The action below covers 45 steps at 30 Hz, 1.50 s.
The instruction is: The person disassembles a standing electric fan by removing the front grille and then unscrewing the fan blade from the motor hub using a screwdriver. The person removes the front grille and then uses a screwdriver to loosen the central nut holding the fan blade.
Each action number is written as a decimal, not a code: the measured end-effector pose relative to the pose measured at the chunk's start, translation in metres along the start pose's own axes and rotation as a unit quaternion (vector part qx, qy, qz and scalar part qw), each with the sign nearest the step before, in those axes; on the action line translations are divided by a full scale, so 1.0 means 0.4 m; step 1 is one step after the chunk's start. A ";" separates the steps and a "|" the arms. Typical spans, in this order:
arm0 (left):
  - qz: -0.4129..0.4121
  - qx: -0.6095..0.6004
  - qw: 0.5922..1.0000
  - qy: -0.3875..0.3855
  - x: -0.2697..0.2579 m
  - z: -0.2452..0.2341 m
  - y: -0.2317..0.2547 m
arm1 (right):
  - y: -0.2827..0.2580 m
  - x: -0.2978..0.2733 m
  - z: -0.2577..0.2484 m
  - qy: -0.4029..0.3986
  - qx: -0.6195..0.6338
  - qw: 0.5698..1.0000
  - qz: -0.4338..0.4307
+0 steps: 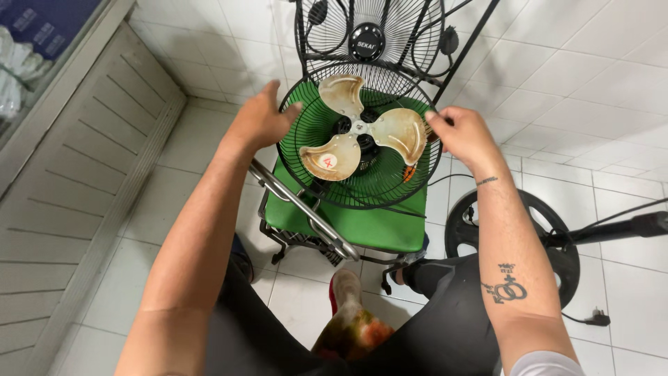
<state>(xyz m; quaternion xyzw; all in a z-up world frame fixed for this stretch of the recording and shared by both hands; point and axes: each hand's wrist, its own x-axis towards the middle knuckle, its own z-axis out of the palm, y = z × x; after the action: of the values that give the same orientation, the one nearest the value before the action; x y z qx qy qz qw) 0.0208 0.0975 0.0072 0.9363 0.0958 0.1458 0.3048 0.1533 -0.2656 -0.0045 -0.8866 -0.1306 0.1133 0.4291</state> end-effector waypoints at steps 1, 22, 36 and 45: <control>0.015 0.001 1.000 0.004 -0.006 -0.009 0.009 | 0.007 -0.003 -0.003 -0.004 0.011 1.000 -0.006; -0.078 -0.016 0.994 -0.078 0.014 -0.064 -0.010 | 0.025 0.193 0.038 0.125 0.074 0.988 -0.050; -0.041 -0.315 0.947 0.045 0.416 0.125 -0.022 | 0.061 0.292 0.067 -0.026 0.245 0.969 -0.007; 0.115 -0.295 0.926 0.206 0.366 0.045 0.047 | -0.049 0.277 0.019 0.117 0.291 0.933 -0.179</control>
<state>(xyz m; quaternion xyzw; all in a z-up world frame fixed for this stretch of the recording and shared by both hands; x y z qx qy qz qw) 0.1659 0.1121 0.0358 0.7579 0.0013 0.3913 0.5219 0.2524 -0.2119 -0.0036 -0.6918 -0.1970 -0.0369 0.6937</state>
